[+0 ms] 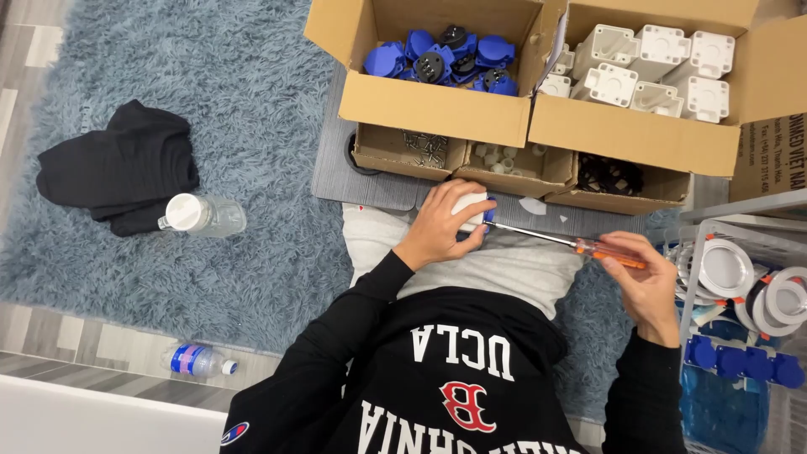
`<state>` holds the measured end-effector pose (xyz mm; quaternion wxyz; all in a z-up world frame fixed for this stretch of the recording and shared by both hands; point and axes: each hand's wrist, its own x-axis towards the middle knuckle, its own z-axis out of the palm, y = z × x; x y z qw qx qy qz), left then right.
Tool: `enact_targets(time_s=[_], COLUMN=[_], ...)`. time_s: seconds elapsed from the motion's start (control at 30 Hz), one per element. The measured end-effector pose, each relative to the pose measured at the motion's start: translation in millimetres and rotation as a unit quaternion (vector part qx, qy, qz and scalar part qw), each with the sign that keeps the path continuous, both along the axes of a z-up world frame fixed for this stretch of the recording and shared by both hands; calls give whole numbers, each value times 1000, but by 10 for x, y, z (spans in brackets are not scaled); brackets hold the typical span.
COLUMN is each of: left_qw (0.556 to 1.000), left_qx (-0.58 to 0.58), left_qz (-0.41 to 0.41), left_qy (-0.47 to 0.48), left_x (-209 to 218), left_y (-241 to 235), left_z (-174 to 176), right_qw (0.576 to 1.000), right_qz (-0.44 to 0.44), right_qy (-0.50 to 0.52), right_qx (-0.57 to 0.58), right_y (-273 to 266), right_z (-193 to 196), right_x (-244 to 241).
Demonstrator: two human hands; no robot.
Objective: Assembling small electrical or hardware components by hand and with a screwdriver while sitting on the floor.
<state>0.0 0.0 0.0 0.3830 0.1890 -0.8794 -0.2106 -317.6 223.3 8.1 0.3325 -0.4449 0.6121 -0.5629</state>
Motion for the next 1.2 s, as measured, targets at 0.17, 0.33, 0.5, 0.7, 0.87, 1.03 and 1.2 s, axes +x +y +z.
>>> enact_targets(time_s=[0.17,0.33,0.5,0.7,0.87,1.03,1.2], left_qw=[1000,1000,1000,1000,1000,1000,1000], left_qx=[1,3,6,10,7,7,4], left_qz=[1,2,4,1,1,3,4], left_qy=[4,3,3,6,5,2,6], left_x=[-1,-7,-11,-8,-8,-17,-23], left_y=[6,3,9,11,5,6,0], left_z=[2,-20,-27,-28,-26,-64,-78], right_qw=[995,997,996,997,995,998,998], right_qz=[-55,-44,1,-44,-61,-26,-4], right_qy=[-3,-55,-88,-18,-52,-58,-51], right_qx=[85,43,-30,67,61,9,-27], right_y=[-55,-32,33,-54,-54,-3,44], right_z=[66,-13,-62,56,-3,-41,-128], right_x=[105,36,-32,92,80,1,-76])
